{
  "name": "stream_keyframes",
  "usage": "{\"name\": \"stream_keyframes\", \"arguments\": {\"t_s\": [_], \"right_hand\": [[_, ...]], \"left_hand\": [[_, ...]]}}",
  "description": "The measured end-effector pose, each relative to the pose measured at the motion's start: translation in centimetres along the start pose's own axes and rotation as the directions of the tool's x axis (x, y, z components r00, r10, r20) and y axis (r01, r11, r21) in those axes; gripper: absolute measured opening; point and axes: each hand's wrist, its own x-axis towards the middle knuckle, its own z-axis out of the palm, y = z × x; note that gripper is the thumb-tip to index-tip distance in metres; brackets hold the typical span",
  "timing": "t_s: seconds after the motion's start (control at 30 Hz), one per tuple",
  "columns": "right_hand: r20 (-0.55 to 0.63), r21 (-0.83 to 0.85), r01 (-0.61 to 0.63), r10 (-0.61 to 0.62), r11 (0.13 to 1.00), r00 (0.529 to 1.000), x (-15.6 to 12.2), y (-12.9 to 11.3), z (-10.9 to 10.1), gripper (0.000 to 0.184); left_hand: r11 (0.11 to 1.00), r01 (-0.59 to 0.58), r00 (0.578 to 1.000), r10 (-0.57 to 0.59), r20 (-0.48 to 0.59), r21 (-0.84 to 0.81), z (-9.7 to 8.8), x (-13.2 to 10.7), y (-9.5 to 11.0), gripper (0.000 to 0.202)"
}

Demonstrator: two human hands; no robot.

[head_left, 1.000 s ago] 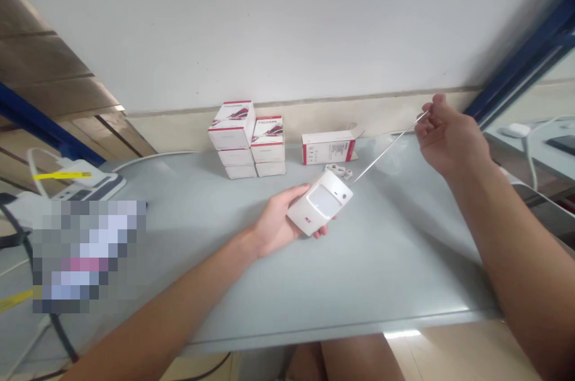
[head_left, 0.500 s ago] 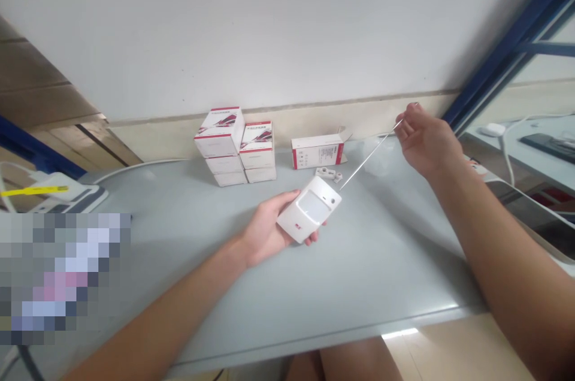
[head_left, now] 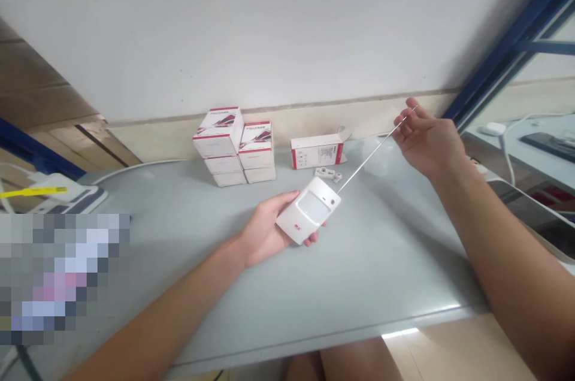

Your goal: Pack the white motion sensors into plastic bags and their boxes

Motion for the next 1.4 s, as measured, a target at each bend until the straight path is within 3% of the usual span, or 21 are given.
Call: {"name": "stream_keyframes", "arguments": {"t_s": [0.13, 0.27, 0.47, 0.67, 0.83, 1.1, 1.27, 1.4], "right_hand": [[-0.01, -0.026, -0.013, 0.012, 1.0, 1.0, -0.2, 0.2, 0.5, 0.012], [-0.023, -0.053, 0.024, -0.025, 0.998, 0.999, -0.2, 0.6, 0.5, 0.017], [-0.038, 0.016, -0.035, 0.036, 0.999, 0.999, 0.3, 0.5, -0.1, 0.021], [-0.015, 0.09, -0.081, 0.083, 0.993, 0.996, -0.1, -0.2, 0.2, 0.043], [-0.017, 0.031, -0.065, 0.066, 0.997, 0.998, 0.3, 0.2, -0.3, 0.008], [0.032, 0.021, 0.001, -0.002, 1.0, 0.999, 1.3, 0.2, -1.1, 0.02], [-0.008, 0.004, -0.029, 0.029, 1.0, 1.0, 1.0, -0.4, -0.5, 0.025], [0.048, -0.09, -0.03, 0.034, 0.996, 0.998, 1.1, -0.7, -0.7, 0.029]], "left_hand": [[1.0, -0.001, 1.0, 0.001, 0.009, -0.015, -0.1, 0.1, 0.0, 0.044], [1.0, 0.009, 1.0, -0.009, 0.021, -0.008, -0.3, 0.1, 0.0, 0.045], [1.0, 0.008, 1.0, -0.008, 0.019, -0.002, -0.4, 0.0, 0.0, 0.045], [1.0, 0.019, 1.0, -0.019, 0.011, -0.009, -0.2, 0.1, 0.1, 0.045], [1.0, 0.015, 1.0, -0.015, 0.014, -0.009, -0.1, 0.0, 0.1, 0.044], [0.999, 0.034, 0.998, -0.034, 0.054, -0.003, -0.6, 0.0, 0.0, 0.046], [1.0, 0.024, 0.997, -0.024, 0.077, -0.01, -0.8, 0.0, -0.1, 0.046], [1.0, 0.026, 0.998, -0.025, 0.066, -0.012, -0.7, 0.0, -0.1, 0.045]]}}
